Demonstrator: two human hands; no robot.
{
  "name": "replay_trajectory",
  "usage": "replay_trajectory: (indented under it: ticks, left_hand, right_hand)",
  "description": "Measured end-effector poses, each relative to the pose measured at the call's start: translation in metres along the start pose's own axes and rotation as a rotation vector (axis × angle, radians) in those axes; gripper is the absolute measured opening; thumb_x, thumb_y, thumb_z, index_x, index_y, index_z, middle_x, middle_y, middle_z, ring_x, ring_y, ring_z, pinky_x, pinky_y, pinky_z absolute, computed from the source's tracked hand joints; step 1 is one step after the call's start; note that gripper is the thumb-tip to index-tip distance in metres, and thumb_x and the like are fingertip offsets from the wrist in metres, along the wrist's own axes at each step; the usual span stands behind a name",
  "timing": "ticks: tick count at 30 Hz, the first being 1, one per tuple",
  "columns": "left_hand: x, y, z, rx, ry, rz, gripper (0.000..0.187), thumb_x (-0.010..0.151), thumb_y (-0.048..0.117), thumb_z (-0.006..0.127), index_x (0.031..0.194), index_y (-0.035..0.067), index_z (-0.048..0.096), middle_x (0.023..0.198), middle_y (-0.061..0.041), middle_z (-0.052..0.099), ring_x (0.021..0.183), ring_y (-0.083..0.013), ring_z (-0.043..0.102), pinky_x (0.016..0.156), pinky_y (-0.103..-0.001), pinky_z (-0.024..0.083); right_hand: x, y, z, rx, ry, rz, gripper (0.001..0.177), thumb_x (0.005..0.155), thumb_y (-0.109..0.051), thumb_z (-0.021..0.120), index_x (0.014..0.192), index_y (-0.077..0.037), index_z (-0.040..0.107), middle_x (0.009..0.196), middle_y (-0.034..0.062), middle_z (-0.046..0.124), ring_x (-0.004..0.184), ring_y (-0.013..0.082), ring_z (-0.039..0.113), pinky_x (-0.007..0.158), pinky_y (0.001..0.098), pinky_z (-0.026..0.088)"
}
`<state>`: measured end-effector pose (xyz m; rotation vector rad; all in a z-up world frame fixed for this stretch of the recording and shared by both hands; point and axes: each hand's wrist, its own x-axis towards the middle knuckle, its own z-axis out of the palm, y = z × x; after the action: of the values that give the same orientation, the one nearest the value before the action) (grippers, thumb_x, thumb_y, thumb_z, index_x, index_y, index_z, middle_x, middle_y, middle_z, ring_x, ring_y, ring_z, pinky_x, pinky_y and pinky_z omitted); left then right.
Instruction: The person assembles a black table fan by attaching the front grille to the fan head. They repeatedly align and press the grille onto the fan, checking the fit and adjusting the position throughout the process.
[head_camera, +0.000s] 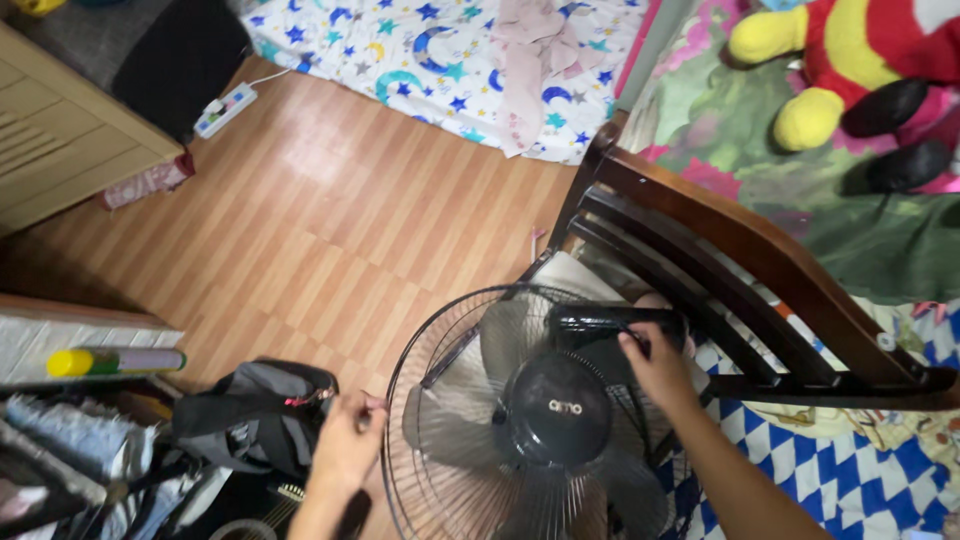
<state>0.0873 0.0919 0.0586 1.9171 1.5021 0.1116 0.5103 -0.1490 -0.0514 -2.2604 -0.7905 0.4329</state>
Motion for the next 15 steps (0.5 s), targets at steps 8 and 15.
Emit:
replay_trajectory:
  ticks: [8, 15]
  left_hand:
    - [0.088, 0.051, 0.001, 0.415, -0.285, 0.208, 0.048, 0.095, 0.040, 0.059, 0.141, 0.027, 0.058, 0.095, -0.020, 0.072, 0.093, -0.0376, 0.069, 0.081, -0.049, 0.054]
    - [0.123, -0.069, 0.097, -0.064, -0.146, 0.207, 0.035, 0.093, 0.035, 0.062, 0.116, 0.012, 0.073, 0.123, -0.015, 0.067, 0.115, -0.0303, 0.063, 0.096, -0.041, 0.047]
  right_hand:
    - [0.005, -0.003, -0.009, 0.027, -0.083, 0.142, 0.063, 0.085, -0.044, 0.074, 0.134, -0.008, 0.059, 0.113, 0.0186, 0.072, 0.104, 0.0295, 0.069, 0.088, 0.0398, 0.053]
    - [0.012, 0.024, -0.002, 0.211, -0.277, 0.265, 0.063, 0.083, -0.047, 0.076, 0.132, -0.010, 0.065, 0.105, 0.0124, 0.076, 0.095, 0.0202, 0.071, 0.083, 0.0329, 0.056]
